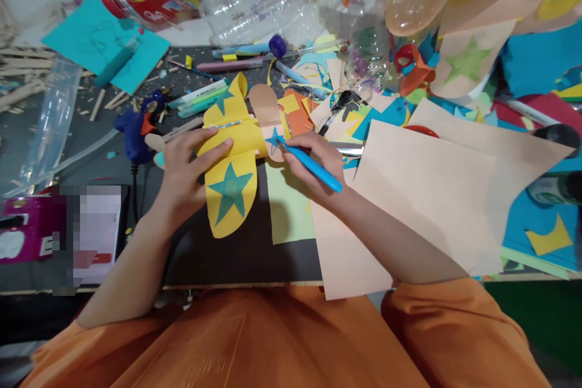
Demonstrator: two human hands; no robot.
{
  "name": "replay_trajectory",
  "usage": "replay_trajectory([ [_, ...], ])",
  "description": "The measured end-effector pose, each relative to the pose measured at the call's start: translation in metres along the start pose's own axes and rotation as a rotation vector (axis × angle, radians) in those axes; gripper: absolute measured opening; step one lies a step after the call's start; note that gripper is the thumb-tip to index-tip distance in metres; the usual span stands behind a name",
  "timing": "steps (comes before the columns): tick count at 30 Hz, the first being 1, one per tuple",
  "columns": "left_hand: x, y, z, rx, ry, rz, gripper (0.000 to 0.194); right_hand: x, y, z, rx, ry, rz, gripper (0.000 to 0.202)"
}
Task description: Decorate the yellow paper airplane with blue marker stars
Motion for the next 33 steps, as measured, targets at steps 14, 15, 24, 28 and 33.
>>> replay_trajectory([
  [14, -0.015, 0.008, -0.004, -0.205, 0.046, 0.176, 0.048, 0.009, 0.010, 0.004, 0.203, 0.008, -0.079, 0.012],
  [15, -0.015, 0.009, -0.004, -0.221, 0.046, 0.172, 0.049, 0.008, 0.010, 0.004, 0.203, 0.027, -0.074, 0.013],
  [24, -0.005, 0.009, -0.005, -0.153, -0.024, 0.165, 0.039, -0.007, -0.005, -0.001, -0.106, 0.124, 0.044, 0.017],
  [28, -0.008, 0.007, -0.006, -0.207, 0.032, 0.172, 0.037, -0.008, -0.005, -0.002, -0.102, 0.140, 0.070, 0.011],
  [33, -0.009, 0.005, -0.005, -0.231, 0.062, 0.168, 0.035, -0.010, -0.008, -0.003, -0.117, 0.167, 0.077, 0.013],
])
Point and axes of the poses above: each hand's wrist, its own z-axis away from the middle knuckle, its own y-axis out of the back of the hand, x = y × z, the point moved 6 cm from there along -z, towards the middle knuckle, and after that the axes turned 8 degrees about -z, right-handed, at the moved point
